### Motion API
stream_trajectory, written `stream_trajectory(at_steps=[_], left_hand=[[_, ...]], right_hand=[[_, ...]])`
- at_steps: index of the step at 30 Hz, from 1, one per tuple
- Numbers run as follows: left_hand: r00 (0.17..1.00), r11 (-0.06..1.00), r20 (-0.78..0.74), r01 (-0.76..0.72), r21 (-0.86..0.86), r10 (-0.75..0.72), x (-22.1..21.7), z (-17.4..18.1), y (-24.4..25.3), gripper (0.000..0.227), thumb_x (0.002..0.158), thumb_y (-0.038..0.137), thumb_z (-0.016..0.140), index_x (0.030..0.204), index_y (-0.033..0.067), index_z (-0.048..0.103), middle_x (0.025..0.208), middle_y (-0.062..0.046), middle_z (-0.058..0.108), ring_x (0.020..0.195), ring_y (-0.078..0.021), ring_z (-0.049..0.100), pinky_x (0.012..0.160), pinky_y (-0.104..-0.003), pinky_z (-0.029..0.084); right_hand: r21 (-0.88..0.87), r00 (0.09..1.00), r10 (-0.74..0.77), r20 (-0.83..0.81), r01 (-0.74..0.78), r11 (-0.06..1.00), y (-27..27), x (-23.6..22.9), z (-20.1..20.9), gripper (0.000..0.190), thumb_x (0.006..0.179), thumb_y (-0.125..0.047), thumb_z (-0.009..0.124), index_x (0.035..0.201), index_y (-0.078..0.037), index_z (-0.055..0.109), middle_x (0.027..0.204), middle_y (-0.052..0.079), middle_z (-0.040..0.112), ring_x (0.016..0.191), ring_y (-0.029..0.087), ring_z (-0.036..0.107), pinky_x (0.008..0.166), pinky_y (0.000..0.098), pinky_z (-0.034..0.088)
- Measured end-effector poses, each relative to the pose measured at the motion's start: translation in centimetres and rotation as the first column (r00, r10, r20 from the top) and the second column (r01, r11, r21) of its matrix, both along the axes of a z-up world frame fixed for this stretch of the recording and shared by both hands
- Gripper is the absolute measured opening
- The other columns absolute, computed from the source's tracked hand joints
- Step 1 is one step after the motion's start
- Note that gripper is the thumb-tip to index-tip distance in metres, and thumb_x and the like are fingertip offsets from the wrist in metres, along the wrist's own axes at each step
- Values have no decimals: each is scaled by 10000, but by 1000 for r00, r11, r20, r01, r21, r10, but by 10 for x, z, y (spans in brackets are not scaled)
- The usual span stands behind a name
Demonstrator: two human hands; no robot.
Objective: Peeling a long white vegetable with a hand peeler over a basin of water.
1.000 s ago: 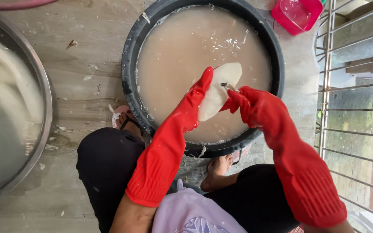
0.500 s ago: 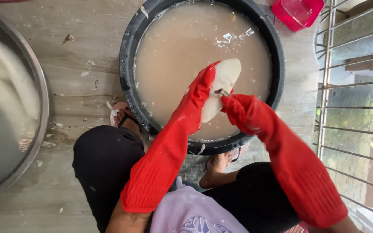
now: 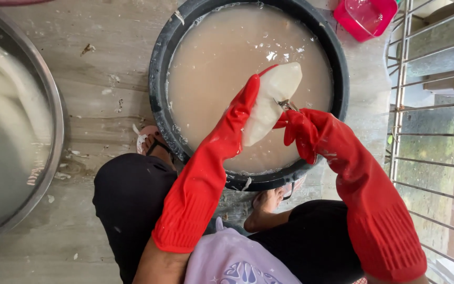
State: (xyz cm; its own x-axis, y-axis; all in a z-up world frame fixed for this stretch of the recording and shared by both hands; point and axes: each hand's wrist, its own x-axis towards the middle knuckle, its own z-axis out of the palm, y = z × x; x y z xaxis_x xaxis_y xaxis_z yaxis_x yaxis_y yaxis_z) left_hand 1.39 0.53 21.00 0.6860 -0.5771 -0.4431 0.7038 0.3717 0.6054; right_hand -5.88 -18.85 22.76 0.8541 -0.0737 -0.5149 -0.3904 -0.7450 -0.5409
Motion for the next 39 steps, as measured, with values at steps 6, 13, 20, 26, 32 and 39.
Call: stream_trajectory(at_steps=[6, 13, 20, 26, 32, 39], left_hand=[[992, 959, -100, -103, -264, 79, -2, -66, -19, 775, 901, 525, 699, 1479, 59, 475, 1328, -367, 578, 1118, -496, 648, 1031, -683, 503], [989, 956, -144, -77, -283, 37, -4, -88, -33, 815, 891, 569, 687, 1473, 47, 454, 1316, -391, 573, 1122, -542, 632, 1012, -725, 476], [981, 938, -132, 90, -335, -141, -9, -76, -13, 848, 911, 656, 608, 1402, -28, 510, 1395, -378, 547, 1188, -488, 632, 1061, -570, 516], [994, 991, 0, 112, -78, -113, -13, -18, -7, 878, 729, 266, 767, 1526, 149, 417, 1332, -186, 636, 1172, -451, 674, 908, -495, 603], [919, 986, 358, 168, 20, -164, -17, -45, -15, 629, 832, 356, 715, 1372, 109, 508, 1121, -44, 591, 1019, -172, 593, 895, -376, 534], [950, 992, 288, 121, 22, -122, -13, -47, -22, 675, 792, 316, 738, 1393, 117, 503, 1116, -93, 615, 981, -216, 618, 848, -392, 553]], right_hand=[[18, 999, -25, -20, 25, 1000, 22, 12, 4, 374, 1011, -482, 586, 859, -194, 769, 662, 70, 710, 562, 232, 710, 770, 367, 581], [-9, 996, -92, 0, 92, 996, 12, 10, -3, 352, 1056, -382, 584, 857, -125, 720, 647, 103, 637, 572, 257, 656, 770, 384, 543], [241, 896, -422, 137, 382, 892, 15, 2, -1, 323, 1139, -179, 458, 900, -90, 656, 588, 93, 566, 502, 205, 551, 610, 355, 497], [397, 908, -418, -31, 395, 828, 12, 15, 2, 549, 1036, -521, 481, 762, -58, 591, 467, 91, 493, 383, 165, 395, 398, 301, 289], [293, 901, -427, -82, 431, 853, -13, 15, -7, 255, 1092, -296, 539, 1156, -98, 686, 707, 153, 657, 430, 233, 576, 444, 356, 487], [375, 886, -459, 65, 404, 834, -11, 11, -14, 235, 1098, -298, 547, 1111, -99, 670, 661, 137, 626, 469, 249, 619, 498, 368, 534]])
